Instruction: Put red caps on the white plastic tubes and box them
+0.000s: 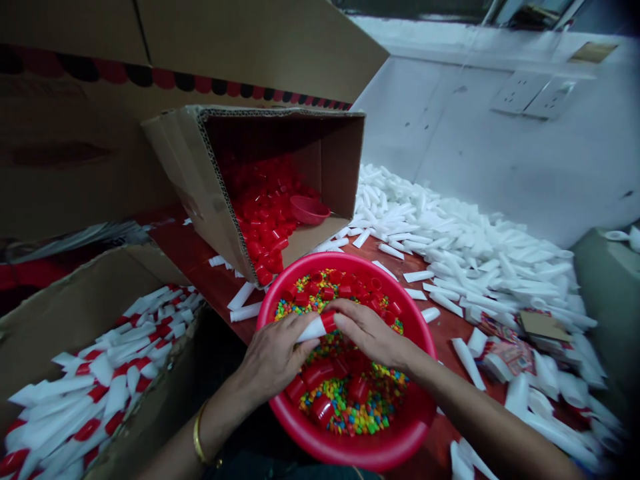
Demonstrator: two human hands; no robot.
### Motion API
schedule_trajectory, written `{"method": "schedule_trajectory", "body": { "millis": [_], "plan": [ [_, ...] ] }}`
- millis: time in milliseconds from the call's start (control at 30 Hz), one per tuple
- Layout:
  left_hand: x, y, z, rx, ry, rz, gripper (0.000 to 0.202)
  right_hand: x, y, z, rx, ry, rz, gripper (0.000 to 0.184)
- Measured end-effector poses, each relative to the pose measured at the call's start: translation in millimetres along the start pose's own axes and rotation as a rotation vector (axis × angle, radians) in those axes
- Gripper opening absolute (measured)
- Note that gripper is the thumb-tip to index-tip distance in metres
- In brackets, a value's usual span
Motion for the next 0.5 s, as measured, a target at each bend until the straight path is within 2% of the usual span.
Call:
{"method": "schedule_trajectory", "body": {
  "millis": [67,100,267,367,433,500],
  "plan": [
    [0.7,-0.1,-0.3,-0.026,-0.005,0.014,0.035,3.4,-1.8,-1.7,0.003,-0.002,-0.11,0.029],
    [1.2,-0.6,0.3,-0.043,0.009,0.027,0.034,4.0,-2.4,-1.0,0.016,0.0,-0.115,0.025],
    [-2.5,-5.4,3.5,-0.243,0.073,0.097,0.032,5.6,2.6,5.4,-0.006,0.026,0.012,0.037],
    [-1.7,-10.7,-2.2,-0.42,0.109,0.112,0.031,2.5,13.9,-0.5,0.017,0.007,-0.033,0.042],
    [12.6,-19.6,-11.8,-0.549,0.131,0.035,0.031,-8.5,23.8,-7.1,0.043,-0.197,-0.07,0.04],
    [43.6,-37.4,-25.3,-0.646,0.142,-0.14,0.033,-26.2,33.9,-10.4,0.092,-0.511,-0.073,0.027]
  ]
}}
Point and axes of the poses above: each hand's wrist, its own y-axis towards the middle knuckle, its own z-axis out of the palm, x = y × z, the point moved 1 cm from there along y, towards the middle knuckle, and after that the axes turned 15 degrees about -z, right-handed, at the moved point
